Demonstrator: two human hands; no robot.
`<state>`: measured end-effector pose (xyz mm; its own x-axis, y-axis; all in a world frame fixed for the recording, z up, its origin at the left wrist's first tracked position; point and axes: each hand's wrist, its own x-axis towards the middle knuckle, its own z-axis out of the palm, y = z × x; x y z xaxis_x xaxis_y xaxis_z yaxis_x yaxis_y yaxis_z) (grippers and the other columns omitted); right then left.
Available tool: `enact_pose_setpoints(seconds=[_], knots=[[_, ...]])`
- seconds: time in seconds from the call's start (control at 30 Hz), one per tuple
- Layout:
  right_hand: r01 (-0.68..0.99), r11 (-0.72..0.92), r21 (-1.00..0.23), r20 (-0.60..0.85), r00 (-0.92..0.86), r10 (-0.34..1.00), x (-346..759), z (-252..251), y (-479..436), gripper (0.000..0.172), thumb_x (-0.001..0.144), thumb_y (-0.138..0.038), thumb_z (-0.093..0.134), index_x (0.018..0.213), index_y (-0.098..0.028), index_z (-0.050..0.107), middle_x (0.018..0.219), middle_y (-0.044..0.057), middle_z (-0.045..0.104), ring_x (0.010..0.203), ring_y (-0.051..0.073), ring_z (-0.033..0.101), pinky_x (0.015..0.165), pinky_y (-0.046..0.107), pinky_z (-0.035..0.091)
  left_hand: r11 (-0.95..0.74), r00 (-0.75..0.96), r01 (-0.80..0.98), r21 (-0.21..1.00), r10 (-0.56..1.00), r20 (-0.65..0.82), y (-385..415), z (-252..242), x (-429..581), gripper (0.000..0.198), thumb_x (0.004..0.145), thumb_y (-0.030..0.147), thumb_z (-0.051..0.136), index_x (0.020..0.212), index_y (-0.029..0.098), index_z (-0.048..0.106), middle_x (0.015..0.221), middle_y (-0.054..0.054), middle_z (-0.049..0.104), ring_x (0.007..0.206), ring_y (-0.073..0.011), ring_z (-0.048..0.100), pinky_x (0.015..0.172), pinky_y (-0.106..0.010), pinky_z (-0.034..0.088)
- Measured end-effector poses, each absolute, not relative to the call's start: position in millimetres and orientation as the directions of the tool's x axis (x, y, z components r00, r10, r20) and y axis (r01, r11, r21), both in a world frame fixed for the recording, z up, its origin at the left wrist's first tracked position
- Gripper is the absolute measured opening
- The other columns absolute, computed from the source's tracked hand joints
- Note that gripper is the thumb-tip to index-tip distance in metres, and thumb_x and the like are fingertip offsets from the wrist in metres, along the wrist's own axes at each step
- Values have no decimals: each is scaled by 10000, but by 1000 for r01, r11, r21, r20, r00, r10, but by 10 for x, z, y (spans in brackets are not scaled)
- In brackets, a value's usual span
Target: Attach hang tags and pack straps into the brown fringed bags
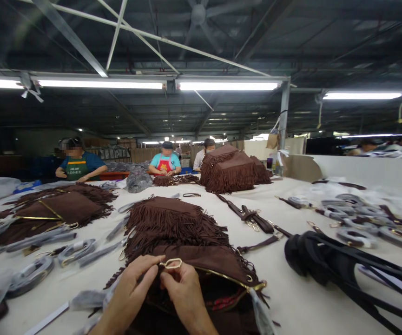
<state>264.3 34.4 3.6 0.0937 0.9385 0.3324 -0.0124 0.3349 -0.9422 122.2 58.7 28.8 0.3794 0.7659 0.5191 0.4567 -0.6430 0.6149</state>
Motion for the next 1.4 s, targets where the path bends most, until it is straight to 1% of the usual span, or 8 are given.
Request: enact_pose_setpoints(seconds=[0.17, 0.43, 0.5, 0.6, 0.73, 0.93, 1.27, 1.4], knots=[[50, 326, -944, 329, 116, 937, 2642, -24, 349, 276, 760, -413, 618, 635, -174, 563, 555, -29, 492, 445, 93, 338, 424, 219, 255, -526, 310, 401, 750, 848, 429, 623, 359, 1360, 277, 841, 362, 462, 693, 207, 637, 736, -30, 664, 777, -210, 599, 737, -294, 463], [392, 460, -797, 555, 173, 814, 2692, 57, 240, 165, 875, -290, 525, 802, -201, 642, 667, 2, 603, 560, 160, 571, 561, 247, 440, -498, 133, 335, 800, 865, 483, 767, 347, 1249, 280, 811, 430, 471, 670, 205, 560, 662, 11, 553, 681, -178, 537, 660, -269, 421], [339, 447, -828, 521, 171, 836, 2691, 80, 229, 183, 888, -324, 533, 792, -198, 624, 662, 8, 608, 580, 173, 603, 557, 248, 472, -496, 126, 320, 807, 867, 483, 754, 366, 1229, 286, 817, 432, 471, 674, 204, 567, 648, 17, 547, 666, -170, 529, 643, -262, 411], [77, 419, -905, 426, 114, 898, 2671, 101, 233, 196, 850, -380, 633, 907, -195, 604, 736, 13, 646, 653, 185, 654, 608, 255, 526, -471, 190, 246, 847, 880, 435, 721, 380, 1243, 306, 816, 455, 493, 688, 196, 592, 597, 28, 536, 584, -144, 494, 582, -244, 390], [-228, 363, -904, 370, 11, 929, 2676, 97, 253, 420, 783, -439, 756, 1058, -206, 540, 874, 27, 688, 825, 202, 688, 763, 296, 548, -311, 287, 75, 948, 917, 278, 728, 343, 1270, 337, 768, 505, 564, 676, 182, 574, 467, 71, 449, 427, -92, 380, 459, -211, 316], [-152, 252, -956, 250, 36, 968, 2777, 69, 271, 452, 745, -563, 758, 879, -161, 600, 815, 71, 720, 716, 218, 712, 607, 282, 566, -203, 347, 7, 979, 919, 188, 715, 340, 1238, 325, 664, 444, 616, 778, 145, 665, 539, 30, 565, 490, -115, 500, 501, -227, 414], [-124, 256, -959, 240, 126, 962, 2835, 77, 283, 516, 688, -566, 794, 934, -159, 592, 818, 78, 739, 637, 190, 703, 469, 202, 510, -412, 371, 294, 862, 881, 294, 608, 320, 1249, 217, 778, 341, 511, 709, 179, 637, 556, 33, 555, 522, -126, 521, 532, -228, 399], [-143, 239, -960, 219, 147, 965, 2871, 54, 305, 521, 637, -591, 821, 837, -155, 617, 765, 70, 735, 609, 189, 698, 479, 209, 520, -420, 373, 321, 849, 880, 295, 607, 253, 1257, 188, 789, 327, 520, 702, 188, 613, 547, 43, 548, 514, -126, 524, 525, -223, 383]])
